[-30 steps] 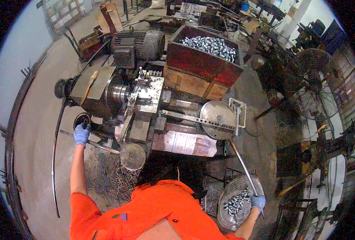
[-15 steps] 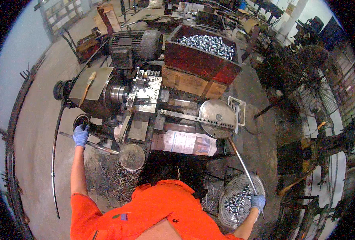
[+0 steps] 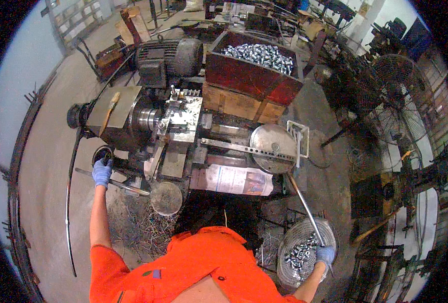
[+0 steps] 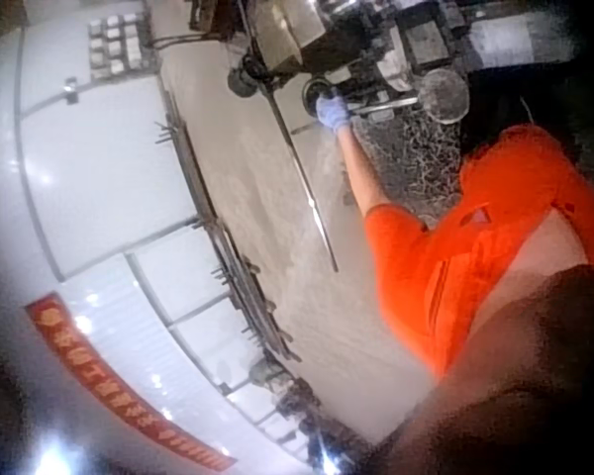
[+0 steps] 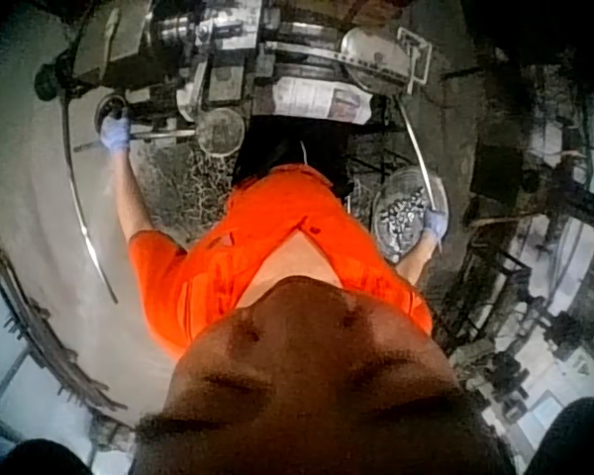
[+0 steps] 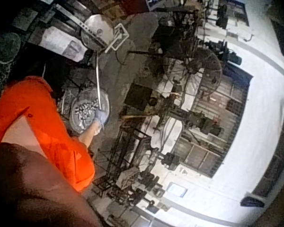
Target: The person operates a lathe to process small metal parts, using a lever to advance the workpiece, applying a liquid with a brush, and placing the finished parts into a metal sieve.
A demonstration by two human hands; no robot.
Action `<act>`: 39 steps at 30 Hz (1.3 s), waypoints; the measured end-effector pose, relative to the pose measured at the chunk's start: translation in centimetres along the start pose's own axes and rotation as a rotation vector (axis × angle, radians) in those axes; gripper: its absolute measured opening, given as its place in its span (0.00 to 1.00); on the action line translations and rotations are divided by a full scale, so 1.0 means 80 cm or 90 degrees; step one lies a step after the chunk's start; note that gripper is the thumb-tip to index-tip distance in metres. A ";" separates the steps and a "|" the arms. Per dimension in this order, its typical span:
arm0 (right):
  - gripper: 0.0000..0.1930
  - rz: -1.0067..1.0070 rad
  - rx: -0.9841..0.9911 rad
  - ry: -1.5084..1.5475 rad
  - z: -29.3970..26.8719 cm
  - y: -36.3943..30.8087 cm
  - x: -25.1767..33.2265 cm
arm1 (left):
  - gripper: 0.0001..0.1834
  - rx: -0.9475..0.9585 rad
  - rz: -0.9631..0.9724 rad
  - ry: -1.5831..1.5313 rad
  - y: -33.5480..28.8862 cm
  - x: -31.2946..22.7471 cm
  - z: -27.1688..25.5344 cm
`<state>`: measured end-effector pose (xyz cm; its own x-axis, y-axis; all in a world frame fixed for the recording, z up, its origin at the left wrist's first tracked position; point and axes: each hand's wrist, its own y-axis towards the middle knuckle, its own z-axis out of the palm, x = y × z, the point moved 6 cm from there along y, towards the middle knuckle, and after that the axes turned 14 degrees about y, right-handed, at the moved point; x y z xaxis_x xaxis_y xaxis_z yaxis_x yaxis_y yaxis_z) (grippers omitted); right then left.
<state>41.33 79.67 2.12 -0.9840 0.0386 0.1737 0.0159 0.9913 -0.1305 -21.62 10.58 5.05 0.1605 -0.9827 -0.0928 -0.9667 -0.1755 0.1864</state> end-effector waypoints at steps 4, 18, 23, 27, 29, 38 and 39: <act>0.25 -0.018 0.004 -0.002 0.001 0.000 -0.001 | 0.19 0.004 -0.015 0.003 0.001 0.005 0.006; 0.21 -0.031 -0.025 0.010 0.001 -0.016 0.004 | 0.19 -0.005 0.003 -0.019 -0.002 -0.001 0.000; 0.21 -0.006 -0.022 0.015 -0.002 -0.022 0.009 | 0.19 0.008 0.003 -0.031 0.001 0.003 0.003; 0.24 0.012 -0.003 0.016 0.004 -0.019 0.001 | 0.19 0.003 0.003 -0.029 0.002 0.006 0.008; 0.26 0.017 -0.010 0.028 0.019 -0.006 -0.017 | 0.19 0.004 0.010 -0.017 0.003 0.002 0.005; 0.28 0.000 -0.002 0.013 0.027 0.005 -0.021 | 0.19 -0.001 -0.003 -0.037 -0.001 0.004 0.010; 0.28 -0.012 -0.011 0.001 0.030 0.009 -0.023 | 0.19 -0.003 -0.002 -0.038 -0.001 0.003 0.009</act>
<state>42.71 80.00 -0.62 -0.9838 0.0208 0.1781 0.0011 0.9939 -0.1100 -21.66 10.41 4.30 0.1512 -0.9767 -0.1523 -0.9650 -0.1792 0.1913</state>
